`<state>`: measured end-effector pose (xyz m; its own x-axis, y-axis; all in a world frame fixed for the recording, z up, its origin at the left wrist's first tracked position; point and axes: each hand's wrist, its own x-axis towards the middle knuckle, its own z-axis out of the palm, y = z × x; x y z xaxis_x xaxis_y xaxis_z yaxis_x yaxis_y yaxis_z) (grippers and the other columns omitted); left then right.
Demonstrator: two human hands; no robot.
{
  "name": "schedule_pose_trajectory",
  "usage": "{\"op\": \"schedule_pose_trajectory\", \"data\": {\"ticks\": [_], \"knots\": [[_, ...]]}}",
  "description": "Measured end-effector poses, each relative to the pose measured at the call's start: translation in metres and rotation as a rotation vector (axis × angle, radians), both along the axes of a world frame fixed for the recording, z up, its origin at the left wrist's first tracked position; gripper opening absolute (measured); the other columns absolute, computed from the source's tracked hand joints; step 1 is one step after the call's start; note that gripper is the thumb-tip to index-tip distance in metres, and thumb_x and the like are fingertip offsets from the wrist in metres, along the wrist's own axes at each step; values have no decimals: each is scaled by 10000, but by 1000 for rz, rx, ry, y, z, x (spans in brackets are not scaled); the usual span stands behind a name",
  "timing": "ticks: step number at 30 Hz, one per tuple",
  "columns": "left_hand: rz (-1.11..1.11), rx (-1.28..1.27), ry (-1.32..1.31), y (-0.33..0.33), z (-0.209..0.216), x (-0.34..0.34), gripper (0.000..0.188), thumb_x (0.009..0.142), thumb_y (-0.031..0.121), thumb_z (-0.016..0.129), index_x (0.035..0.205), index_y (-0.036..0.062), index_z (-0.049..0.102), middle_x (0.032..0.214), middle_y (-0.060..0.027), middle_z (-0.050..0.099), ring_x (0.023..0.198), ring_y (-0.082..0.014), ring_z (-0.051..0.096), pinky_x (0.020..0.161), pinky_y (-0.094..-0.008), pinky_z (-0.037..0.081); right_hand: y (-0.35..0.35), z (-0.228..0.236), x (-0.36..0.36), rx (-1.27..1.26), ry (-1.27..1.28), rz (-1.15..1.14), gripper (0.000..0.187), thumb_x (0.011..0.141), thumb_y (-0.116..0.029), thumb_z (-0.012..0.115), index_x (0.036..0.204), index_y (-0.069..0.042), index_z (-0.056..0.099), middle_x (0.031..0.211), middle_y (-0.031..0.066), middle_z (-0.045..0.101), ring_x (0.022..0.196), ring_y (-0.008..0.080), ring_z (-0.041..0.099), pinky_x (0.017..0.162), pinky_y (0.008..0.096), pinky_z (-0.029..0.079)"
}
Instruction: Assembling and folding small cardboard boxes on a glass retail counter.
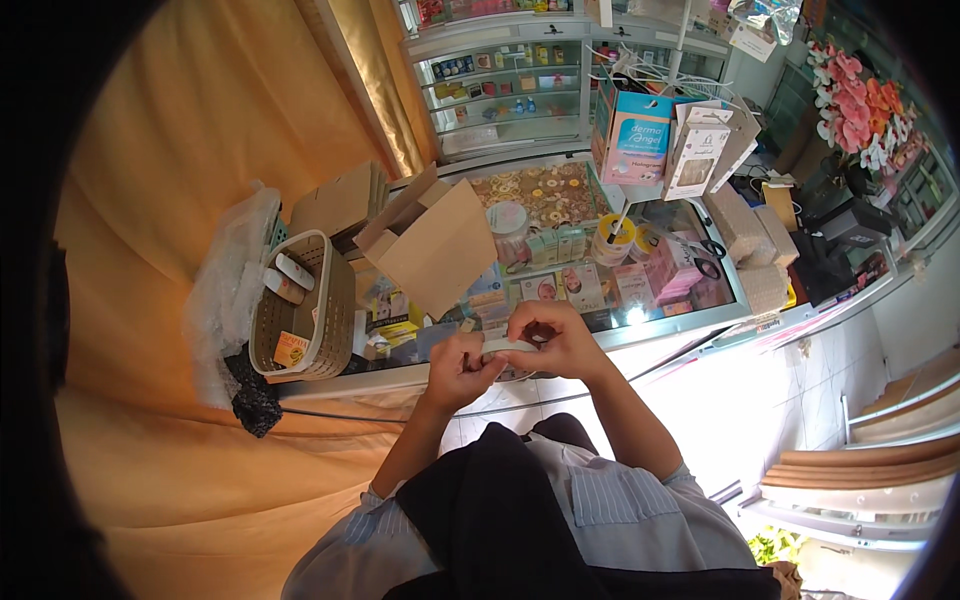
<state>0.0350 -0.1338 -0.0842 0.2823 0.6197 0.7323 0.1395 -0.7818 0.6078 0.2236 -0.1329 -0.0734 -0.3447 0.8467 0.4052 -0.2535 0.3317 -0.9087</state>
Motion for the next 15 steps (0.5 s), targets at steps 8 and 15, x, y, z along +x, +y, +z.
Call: {"op": "schedule_pose_trajectory", "data": {"ticks": [8, 15], "knots": [[-1, -7, 41, -1, 4, 1, 288, 723, 57, 778, 840, 82, 516, 565, -27, 474, 435, -137, 417, 420, -261, 356, 0, 0, 3, -5, -43, -1, 212, 714, -45, 784, 792, -57, 587, 780, -36, 544, 648, 12, 446, 543, 171, 330], [11, 166, 73, 3, -1, -2, 361, 703, 31, 783, 766, 91, 433, 555, -27, 457, 434, -139, 384, 414, -255, 324, -1, 4, 2, -1, -32, 17, 218, 710, -40, 785, 798, -50, 586, 795, -30, 545, 675, 23, 455, 553, 179, 343]]}}
